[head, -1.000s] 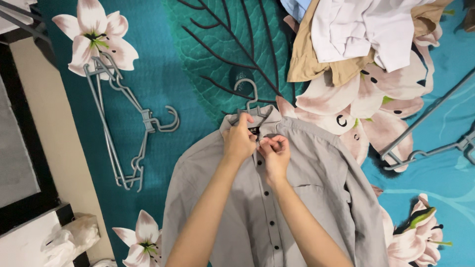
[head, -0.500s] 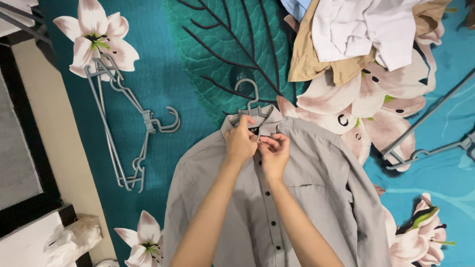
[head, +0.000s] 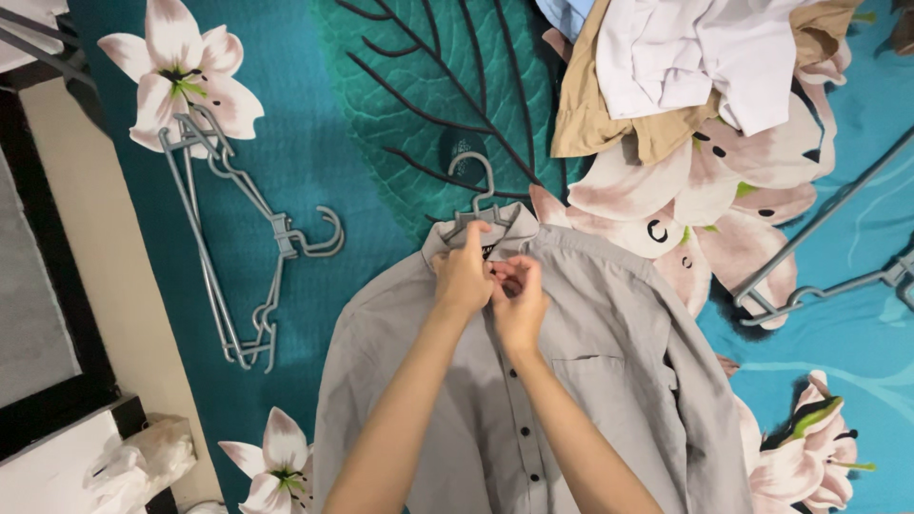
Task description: The person picks up shirts from a bed, places them on hangers, and hangs them in a closet. They handle a white shirt, a grey button-up shirt, and a white polo shirt, buttoning the grey shirt before hanging it.
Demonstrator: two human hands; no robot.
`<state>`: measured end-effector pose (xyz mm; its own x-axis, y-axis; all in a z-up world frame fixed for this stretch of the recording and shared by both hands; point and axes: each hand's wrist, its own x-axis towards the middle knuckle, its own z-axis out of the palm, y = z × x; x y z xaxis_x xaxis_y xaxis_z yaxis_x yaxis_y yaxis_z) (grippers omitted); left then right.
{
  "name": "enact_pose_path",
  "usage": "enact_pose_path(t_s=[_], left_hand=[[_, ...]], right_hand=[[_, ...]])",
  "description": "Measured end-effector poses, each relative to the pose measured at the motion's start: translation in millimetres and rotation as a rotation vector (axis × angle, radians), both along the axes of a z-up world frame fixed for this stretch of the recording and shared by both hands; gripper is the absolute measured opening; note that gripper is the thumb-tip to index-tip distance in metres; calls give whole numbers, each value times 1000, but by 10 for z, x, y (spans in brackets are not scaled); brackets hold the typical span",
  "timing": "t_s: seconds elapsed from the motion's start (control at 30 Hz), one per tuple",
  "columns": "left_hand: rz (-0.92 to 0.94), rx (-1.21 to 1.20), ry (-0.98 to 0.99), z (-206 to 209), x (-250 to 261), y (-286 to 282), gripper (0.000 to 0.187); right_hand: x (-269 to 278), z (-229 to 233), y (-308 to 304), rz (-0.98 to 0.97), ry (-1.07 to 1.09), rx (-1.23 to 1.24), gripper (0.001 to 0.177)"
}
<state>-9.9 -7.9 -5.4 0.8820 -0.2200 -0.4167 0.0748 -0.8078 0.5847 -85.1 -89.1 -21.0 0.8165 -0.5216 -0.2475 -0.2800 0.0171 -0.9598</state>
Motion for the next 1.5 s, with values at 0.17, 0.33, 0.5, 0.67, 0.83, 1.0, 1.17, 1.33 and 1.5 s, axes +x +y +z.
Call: enact_pose_path(t_s=[0.17,0.33,0.5,0.67,0.83,1.0,1.17,1.33,1.5], left_hand=[[-6,-124,-26,-120,-54,96,58],[81,-281,-62,-187,-95,148,61],[6,-134,61,73,-36,128,71],[33,-123,-339,424,-26,455,77],[62,276,-418,349,-147,1268,70],[-16,328,-221,134,-280,1493,39],[-13,152,-299,585,-334,1329,46],[0,150,-421,1210,-661,1219,51],[30,-67,-545,2005,-1045,1216,47]], right_hand=[[-23,-23,-115,135,-71,-119,28],[-61,-153,-257,111,-19,146,26],[-107,-91,-386,173,-6,188,38],[-189,192,-880,177,-34,-750,41],[-188,467,-1444,248,126,-1244,55],[-250,299,-1880,434,47,-845,41],[-238,199,-2254,418,131,-484,24],[-552,449,-2724,374,264,-134,20],[-885,1137,-3132,219,168,479,20]])
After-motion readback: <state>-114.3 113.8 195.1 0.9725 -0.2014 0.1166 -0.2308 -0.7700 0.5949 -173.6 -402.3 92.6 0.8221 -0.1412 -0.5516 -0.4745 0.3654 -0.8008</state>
